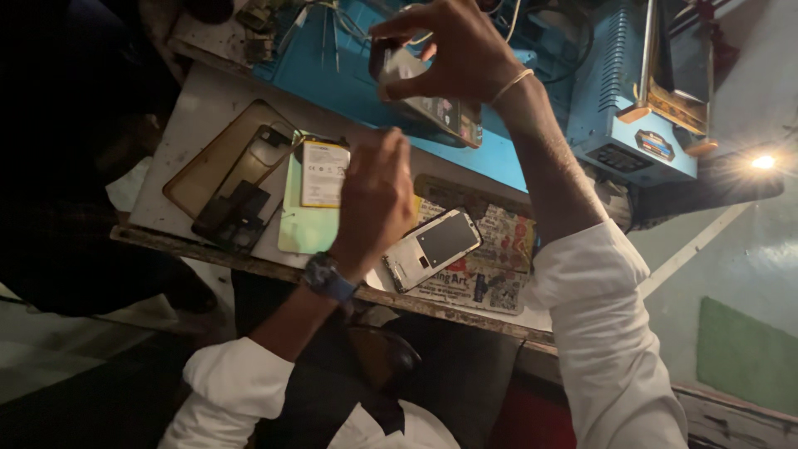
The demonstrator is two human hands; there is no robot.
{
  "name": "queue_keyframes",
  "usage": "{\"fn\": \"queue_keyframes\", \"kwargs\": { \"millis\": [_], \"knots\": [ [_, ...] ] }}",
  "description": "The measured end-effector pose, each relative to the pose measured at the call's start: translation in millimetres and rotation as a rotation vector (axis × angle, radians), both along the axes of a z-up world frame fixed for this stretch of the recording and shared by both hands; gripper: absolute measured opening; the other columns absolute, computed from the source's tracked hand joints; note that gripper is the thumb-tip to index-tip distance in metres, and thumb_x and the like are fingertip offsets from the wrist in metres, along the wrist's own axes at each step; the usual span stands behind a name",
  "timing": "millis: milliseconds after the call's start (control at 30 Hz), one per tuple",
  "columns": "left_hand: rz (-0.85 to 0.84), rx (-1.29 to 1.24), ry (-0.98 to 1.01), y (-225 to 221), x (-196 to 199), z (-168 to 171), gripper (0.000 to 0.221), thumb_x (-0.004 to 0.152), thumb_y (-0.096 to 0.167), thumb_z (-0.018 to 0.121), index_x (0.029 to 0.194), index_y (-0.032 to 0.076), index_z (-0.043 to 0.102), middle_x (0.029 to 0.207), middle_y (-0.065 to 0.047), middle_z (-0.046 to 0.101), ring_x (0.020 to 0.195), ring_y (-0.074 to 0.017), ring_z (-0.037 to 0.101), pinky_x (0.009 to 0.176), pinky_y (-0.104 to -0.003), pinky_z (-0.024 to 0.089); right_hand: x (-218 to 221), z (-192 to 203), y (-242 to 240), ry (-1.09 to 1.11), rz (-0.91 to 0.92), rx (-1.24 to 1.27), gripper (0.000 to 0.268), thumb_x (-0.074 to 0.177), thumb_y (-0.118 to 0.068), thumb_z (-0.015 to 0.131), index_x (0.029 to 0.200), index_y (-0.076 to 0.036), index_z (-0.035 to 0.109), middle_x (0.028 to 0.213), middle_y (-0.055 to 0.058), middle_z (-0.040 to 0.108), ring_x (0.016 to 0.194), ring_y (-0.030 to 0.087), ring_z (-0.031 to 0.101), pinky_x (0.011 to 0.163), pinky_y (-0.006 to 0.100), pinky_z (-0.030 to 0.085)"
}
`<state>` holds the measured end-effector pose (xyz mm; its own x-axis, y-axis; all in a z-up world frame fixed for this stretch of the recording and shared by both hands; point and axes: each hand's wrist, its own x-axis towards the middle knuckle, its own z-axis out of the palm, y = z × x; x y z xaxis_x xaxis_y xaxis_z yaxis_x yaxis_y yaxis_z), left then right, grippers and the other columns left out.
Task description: The person replaces a mobile phone screen and internal components by hand and using a tool. They remove a damaged screen, apply adhesive, install a new screen, and reassemble the internal battery and circuit boards.
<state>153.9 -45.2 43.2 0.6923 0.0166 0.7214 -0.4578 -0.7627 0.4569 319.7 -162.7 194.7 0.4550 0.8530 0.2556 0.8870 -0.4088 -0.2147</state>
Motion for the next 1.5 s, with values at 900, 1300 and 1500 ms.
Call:
{"fn": "queue_keyframes", "kwargs": {
  "millis": [900,1300,1500],
  "knots": [
    [-0.996,-1.976,0.746,-12,-60,33,0.066,0.104,0.054,0.055,0.139,-0.002,0.053,0.128,-0.019,0.061,0.120,-0.0327,0.060,0.108,-0.051,0.050,-168,0,-79,0.393,-0.193,1.306,0.079,0.087,-0.029,0.090,0.151,-0.004,0.050,0.139,0.021,0.061,0.128,0.029,0.063,0.115,0.041,0.056],
    [-1.094,-1.840,0.618,-77,-111,86,0.074,0.103,0.048,0.053,0.158,0.007,0.026,0.157,-0.020,0.044,0.148,-0.0323,0.045,0.126,-0.049,0.036,-303,-118,-38,-0.055,-0.647,1.443,0.075,0.099,-0.050,0.074,0.148,-0.007,0.037,0.139,0.017,0.051,0.132,0.027,0.053,0.118,0.042,0.047],
    [-1.021,-1.886,0.748,-57,-114,76,0.069,0.106,0.050,0.054,0.152,0.002,0.037,0.131,-0.019,0.059,0.120,-0.0315,0.060,0.106,-0.049,0.051,-333,-154,-35,0.017,-0.696,1.326,0.087,0.082,-0.043,0.092,0.144,-0.010,0.041,0.144,0.019,0.055,0.136,0.030,0.057,0.119,0.045,0.049]
  ]
}}
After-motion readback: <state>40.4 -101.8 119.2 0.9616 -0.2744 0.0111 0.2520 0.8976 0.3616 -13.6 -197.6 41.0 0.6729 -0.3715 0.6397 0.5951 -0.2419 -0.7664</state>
